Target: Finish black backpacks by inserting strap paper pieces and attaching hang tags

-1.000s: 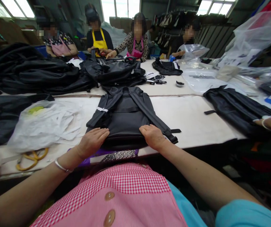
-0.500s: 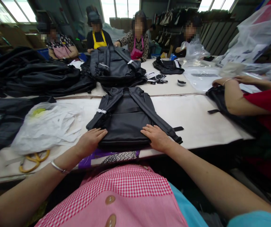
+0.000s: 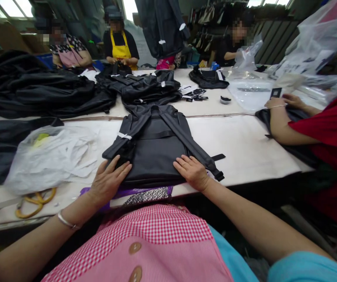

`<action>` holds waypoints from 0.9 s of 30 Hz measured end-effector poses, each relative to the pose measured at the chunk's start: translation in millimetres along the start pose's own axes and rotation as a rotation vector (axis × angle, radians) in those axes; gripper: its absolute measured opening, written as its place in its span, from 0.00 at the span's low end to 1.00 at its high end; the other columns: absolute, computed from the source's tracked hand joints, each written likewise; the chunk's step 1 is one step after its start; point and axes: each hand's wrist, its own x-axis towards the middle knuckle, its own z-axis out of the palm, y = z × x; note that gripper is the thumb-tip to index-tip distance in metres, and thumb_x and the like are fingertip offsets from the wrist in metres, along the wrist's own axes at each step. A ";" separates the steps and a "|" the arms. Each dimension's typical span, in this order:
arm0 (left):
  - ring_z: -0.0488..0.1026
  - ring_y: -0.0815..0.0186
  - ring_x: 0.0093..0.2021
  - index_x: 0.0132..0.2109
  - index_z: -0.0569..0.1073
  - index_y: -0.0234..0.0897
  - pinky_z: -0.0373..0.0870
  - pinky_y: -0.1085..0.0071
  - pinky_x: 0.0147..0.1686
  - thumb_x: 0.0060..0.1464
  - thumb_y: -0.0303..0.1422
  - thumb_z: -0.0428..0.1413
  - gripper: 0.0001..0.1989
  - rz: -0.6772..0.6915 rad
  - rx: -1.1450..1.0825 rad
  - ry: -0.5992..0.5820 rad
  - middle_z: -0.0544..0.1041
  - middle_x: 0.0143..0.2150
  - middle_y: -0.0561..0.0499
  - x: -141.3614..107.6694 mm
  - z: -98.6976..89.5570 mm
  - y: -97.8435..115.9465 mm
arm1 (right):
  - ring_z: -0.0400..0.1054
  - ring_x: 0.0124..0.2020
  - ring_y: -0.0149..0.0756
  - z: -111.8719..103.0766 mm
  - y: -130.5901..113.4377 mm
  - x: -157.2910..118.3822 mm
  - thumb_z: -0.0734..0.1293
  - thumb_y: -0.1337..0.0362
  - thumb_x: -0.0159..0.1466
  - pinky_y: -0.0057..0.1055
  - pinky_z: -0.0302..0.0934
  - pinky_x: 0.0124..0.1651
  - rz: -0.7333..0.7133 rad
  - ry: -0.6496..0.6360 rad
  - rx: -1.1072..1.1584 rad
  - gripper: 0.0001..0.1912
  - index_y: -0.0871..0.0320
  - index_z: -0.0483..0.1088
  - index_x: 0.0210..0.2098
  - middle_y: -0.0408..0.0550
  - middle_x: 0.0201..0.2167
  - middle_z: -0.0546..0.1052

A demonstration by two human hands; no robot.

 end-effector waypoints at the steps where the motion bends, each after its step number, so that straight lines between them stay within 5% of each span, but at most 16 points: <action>1: 0.51 0.47 0.69 0.63 0.66 0.39 0.52 0.42 0.61 0.58 0.20 0.45 0.27 -0.029 0.001 -0.026 0.69 0.62 0.43 2.3 -7.6 6.3 | 0.64 0.59 0.46 -0.2 0.1 0.5 0.61 0.72 0.67 0.44 0.56 0.60 -0.001 0.002 -0.004 0.20 0.55 0.69 0.57 0.51 0.56 0.73; 6: 0.58 0.48 0.66 0.61 0.68 0.34 0.54 0.46 0.61 0.57 0.25 0.48 0.24 -0.020 -0.071 -0.151 0.69 0.62 0.39 27.8 -29.7 33.4 | 0.65 0.59 0.47 -1.5 1.0 2.0 0.60 0.72 0.67 0.43 0.56 0.60 -0.001 0.018 -0.004 0.20 0.56 0.70 0.56 0.50 0.56 0.73; 11: 0.61 0.58 0.65 0.65 0.60 0.35 0.62 0.57 0.59 0.56 0.24 0.48 0.29 0.099 -0.208 -0.246 0.62 0.67 0.42 48.4 -7.0 29.7 | 0.64 0.60 0.46 -3.0 0.1 3.5 0.60 0.73 0.66 0.44 0.56 0.60 0.015 -0.013 0.024 0.21 0.57 0.69 0.57 0.51 0.56 0.73; 19: 0.73 0.55 0.54 0.56 0.70 0.28 0.73 0.58 0.51 0.61 0.22 0.43 0.20 0.181 -0.126 0.063 0.73 0.56 0.34 47.5 4.5 24.4 | 0.60 0.62 0.51 -29.6 -8.0 20.7 0.63 0.72 0.61 0.50 0.51 0.62 0.098 -0.220 0.147 0.28 0.61 0.64 0.61 0.57 0.59 0.69; 23: 0.73 0.55 0.55 0.56 0.69 0.28 0.73 0.58 0.52 0.61 0.22 0.43 0.19 0.184 -0.104 0.086 0.73 0.57 0.34 49.8 3.2 26.7 | 0.53 0.65 0.56 -44.3 -31.7 51.2 0.65 0.63 0.61 0.55 0.45 0.63 0.124 -0.266 0.196 0.33 0.58 0.59 0.64 0.58 0.64 0.63; 27: 0.71 0.56 0.56 0.58 0.68 0.29 0.72 0.58 0.53 0.61 0.23 0.45 0.20 0.201 -0.119 0.031 0.72 0.59 0.36 46.1 3.0 20.5 | 0.58 0.63 0.52 -25.9 -50.0 65.2 0.59 0.70 0.66 0.49 0.53 0.60 0.113 -0.301 0.175 0.28 0.58 0.59 0.65 0.59 0.64 0.64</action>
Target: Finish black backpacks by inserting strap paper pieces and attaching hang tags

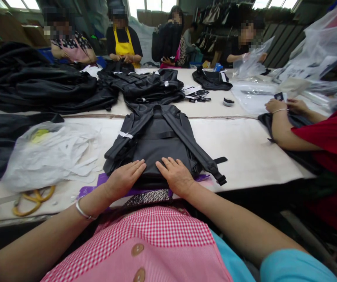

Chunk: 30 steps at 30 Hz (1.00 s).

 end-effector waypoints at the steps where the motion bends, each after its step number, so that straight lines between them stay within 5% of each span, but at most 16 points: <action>1: 0.71 0.56 0.57 0.59 0.67 0.30 0.71 0.58 0.54 0.61 0.23 0.45 0.21 0.003 -0.015 -0.036 0.71 0.60 0.37 -3.1 -1.1 -2.9 | 0.60 0.62 0.51 6.4 -0.7 1.3 0.57 0.72 0.66 0.48 0.55 0.59 -0.002 -0.003 -0.013 0.27 0.58 0.59 0.64 0.58 0.63 0.64; 5: 0.70 0.56 0.59 0.61 0.67 0.32 0.69 0.55 0.56 0.60 0.22 0.46 0.23 -0.051 -0.022 -0.084 0.70 0.60 0.38 -18.5 -6.8 -16.1 | 0.62 0.60 0.52 18.4 1.3 0.6 0.55 0.72 0.68 0.48 0.58 0.58 -0.025 0.027 -0.054 0.25 0.57 0.61 0.63 0.57 0.62 0.66; 13: 0.67 0.52 0.61 0.60 0.69 0.34 0.65 0.52 0.59 0.61 0.23 0.45 0.22 -0.075 0.050 0.002 0.69 0.61 0.39 -32.6 -2.2 -22.5 | 0.59 0.62 0.51 -5.9 13.0 -14.1 0.57 0.71 0.69 0.51 0.57 0.59 -0.114 -0.010 -0.044 0.26 0.50 0.59 0.64 0.51 0.64 0.64; 16: 0.63 0.54 0.64 0.63 0.66 0.36 0.60 0.52 0.62 0.59 0.21 0.44 0.26 -0.106 0.037 -0.059 0.67 0.63 0.41 -40.8 -1.3 -15.5 | 0.56 0.64 0.50 -5.8 22.8 -23.6 0.60 0.71 0.67 0.52 0.54 0.60 -0.156 -0.060 0.004 0.27 0.47 0.59 0.64 0.49 0.65 0.63; 20: 0.57 0.56 0.67 0.67 0.60 0.37 0.57 0.55 0.64 0.53 0.22 0.47 0.33 -0.076 -0.014 -0.255 0.58 0.69 0.43 -44.7 -23.8 -17.6 | 0.52 0.66 0.49 -3.9 30.2 -24.6 0.61 0.70 0.66 0.53 0.52 0.62 -0.183 -0.148 0.078 0.31 0.46 0.55 0.66 0.51 0.66 0.60; 24: 0.64 0.57 0.63 0.63 0.66 0.42 0.61 0.57 0.62 0.57 0.35 0.52 0.26 0.024 -0.132 -0.319 0.66 0.64 0.45 -14.5 -51.0 -34.8 | 0.51 0.67 0.49 -7.0 32.1 -20.6 0.60 0.68 0.67 0.52 0.51 0.62 -0.189 -0.162 0.119 0.28 0.48 0.56 0.66 0.51 0.66 0.60; 26: 0.60 0.56 0.66 0.64 0.65 0.43 0.58 0.55 0.63 0.59 0.39 0.52 0.26 0.038 -0.147 -0.260 0.66 0.65 0.46 9.3 -46.1 -33.2 | 0.53 0.66 0.49 -8.0 32.8 -21.1 0.59 0.67 0.68 0.52 0.52 0.62 -0.185 -0.148 0.115 0.26 0.49 0.57 0.65 0.52 0.66 0.61; 30: 0.53 0.51 0.69 0.68 0.57 0.46 0.56 0.48 0.63 0.57 0.44 0.54 0.33 0.070 -0.145 -0.232 0.57 0.69 0.45 34.8 1.0 -5.2 | 0.55 0.65 0.48 -4.4 35.6 -27.9 0.57 0.65 0.70 0.52 0.53 0.61 -0.178 -0.062 0.084 0.22 0.50 0.60 0.63 0.52 0.64 0.63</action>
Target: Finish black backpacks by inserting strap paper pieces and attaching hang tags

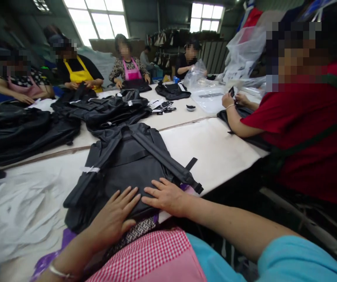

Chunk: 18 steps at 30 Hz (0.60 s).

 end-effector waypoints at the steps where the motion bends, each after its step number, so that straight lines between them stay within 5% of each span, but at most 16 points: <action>1: 0.53 0.50 0.69 0.68 0.55 0.46 0.56 0.48 0.62 0.57 0.46 0.54 0.35 0.011 0.000 -0.030 0.56 0.70 0.44 3.2 11.5 4.3 | 0.56 0.64 0.47 2.2 0.7 -2.1 0.57 0.65 0.70 0.52 0.53 0.61 -0.003 0.030 -0.008 0.21 0.50 0.62 0.62 0.52 0.64 0.64; 4: 0.54 0.50 0.68 0.69 0.53 0.48 0.58 0.49 0.62 0.57 0.48 0.53 0.36 0.025 -0.010 -0.114 0.55 0.70 0.44 7.2 19.6 4.8 | 0.58 0.63 0.45 9.9 2.9 -6.4 0.58 0.65 0.70 0.50 0.53 0.61 -0.002 0.115 -0.022 0.19 0.52 0.65 0.59 0.53 0.62 0.66; 7: 0.64 0.53 0.63 0.63 0.66 0.45 0.65 0.55 0.57 0.59 0.46 0.51 0.26 0.070 -0.061 -0.158 0.67 0.64 0.44 28.4 -16.7 -4.7 | 0.59 0.63 0.46 15.4 3.7 -7.4 0.59 0.65 0.69 0.50 0.54 0.60 0.003 0.159 -0.015 0.18 0.53 0.65 0.58 0.52 0.61 0.67; 10: 0.71 0.54 0.56 0.53 0.75 0.38 0.68 0.57 0.55 0.60 0.42 0.52 0.20 0.085 -0.124 -0.011 0.76 0.54 0.42 76.0 -61.7 -2.5 | 0.57 0.63 0.46 17.8 3.3 -6.9 0.60 0.65 0.69 0.50 0.54 0.60 0.006 0.171 0.008 0.19 0.52 0.64 0.59 0.51 0.62 0.67; 12: 0.72 0.56 0.54 0.54 0.73 0.35 0.69 0.59 0.53 0.59 0.40 0.53 0.19 0.096 -0.203 0.141 0.76 0.53 0.40 112.5 -72.7 8.0 | 0.58 0.62 0.46 19.0 3.0 -5.7 0.60 0.64 0.69 0.50 0.55 0.59 0.008 0.189 0.026 0.19 0.52 0.64 0.59 0.51 0.61 0.68; 14: 0.75 0.60 0.46 0.50 0.75 0.37 0.72 0.63 0.46 0.61 0.37 0.51 0.15 0.099 -0.345 0.205 0.79 0.46 0.42 143.5 -61.1 21.0 | 0.61 0.59 0.45 20.5 2.8 -3.0 0.61 0.63 0.68 0.50 0.55 0.59 0.010 0.224 0.046 0.19 0.52 0.64 0.58 0.50 0.58 0.70; 18: 0.73 0.65 0.33 0.34 0.75 0.38 0.69 0.65 0.36 0.62 0.37 0.48 0.14 -0.089 -0.690 0.247 0.76 0.30 0.45 173.0 2.2 34.6 | 0.65 0.54 0.42 21.3 0.8 5.0 0.63 0.62 0.67 0.48 0.57 0.58 0.037 0.270 0.075 0.18 0.51 0.66 0.56 0.49 0.48 0.76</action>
